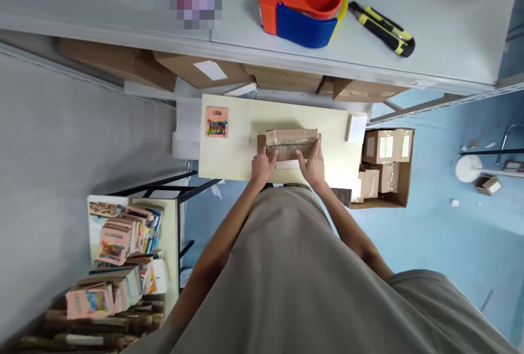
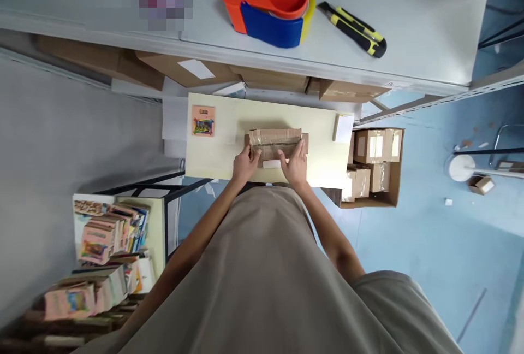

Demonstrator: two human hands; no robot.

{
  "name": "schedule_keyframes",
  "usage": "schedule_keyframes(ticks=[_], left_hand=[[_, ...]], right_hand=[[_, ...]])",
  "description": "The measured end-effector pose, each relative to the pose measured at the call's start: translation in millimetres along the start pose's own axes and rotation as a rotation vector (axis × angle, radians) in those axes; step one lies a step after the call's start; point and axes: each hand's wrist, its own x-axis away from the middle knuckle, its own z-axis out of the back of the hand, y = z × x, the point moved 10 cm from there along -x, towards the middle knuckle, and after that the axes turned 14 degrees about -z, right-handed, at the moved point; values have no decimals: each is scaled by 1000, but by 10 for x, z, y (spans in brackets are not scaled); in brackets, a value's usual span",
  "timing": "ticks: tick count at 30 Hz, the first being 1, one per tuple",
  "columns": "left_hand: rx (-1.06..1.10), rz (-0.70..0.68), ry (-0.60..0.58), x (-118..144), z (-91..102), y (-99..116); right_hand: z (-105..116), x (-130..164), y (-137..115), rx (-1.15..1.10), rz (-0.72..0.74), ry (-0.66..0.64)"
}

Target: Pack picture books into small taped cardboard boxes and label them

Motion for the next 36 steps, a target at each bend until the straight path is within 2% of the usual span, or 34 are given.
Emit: schedule_keyframes(ticks=[2,5,9,12,16,20,22,25,30,32,36], left_hand=[[-28,38,9,2,-30,82],[-65,78,18,-46,-16,150],[-119,113,-10,-184,-5,94],[-97,65,-39,-311,12,40],[-13,-45,-47,-387,143,-48],[241,-283,161,-324,434,-32],[381,-336,246,-254,481,-76],[454,-310,219,-189,300,-179],[402,-46,-35,-194,-238,-529],[403,8,-59,-275,-304,-630],[465,47,33,-565,-226,-649]], right_hand=[[-168,-53,78,-23,-52,11],[-235,-308,216,-131,-120,53],[-281,-597,461,-303,-132,31],[-263,-672,591,-422,-121,-8],[-12,-571,607,-583,-67,7],[396,-283,597,-674,52,125],[447,-155,624,-708,92,134],[262,-64,723,-745,103,88],[-351,-205,1033,-650,-21,-117],[-437,-333,1121,-629,-38,-160],[-340,-672,1201,-812,-149,-111]])
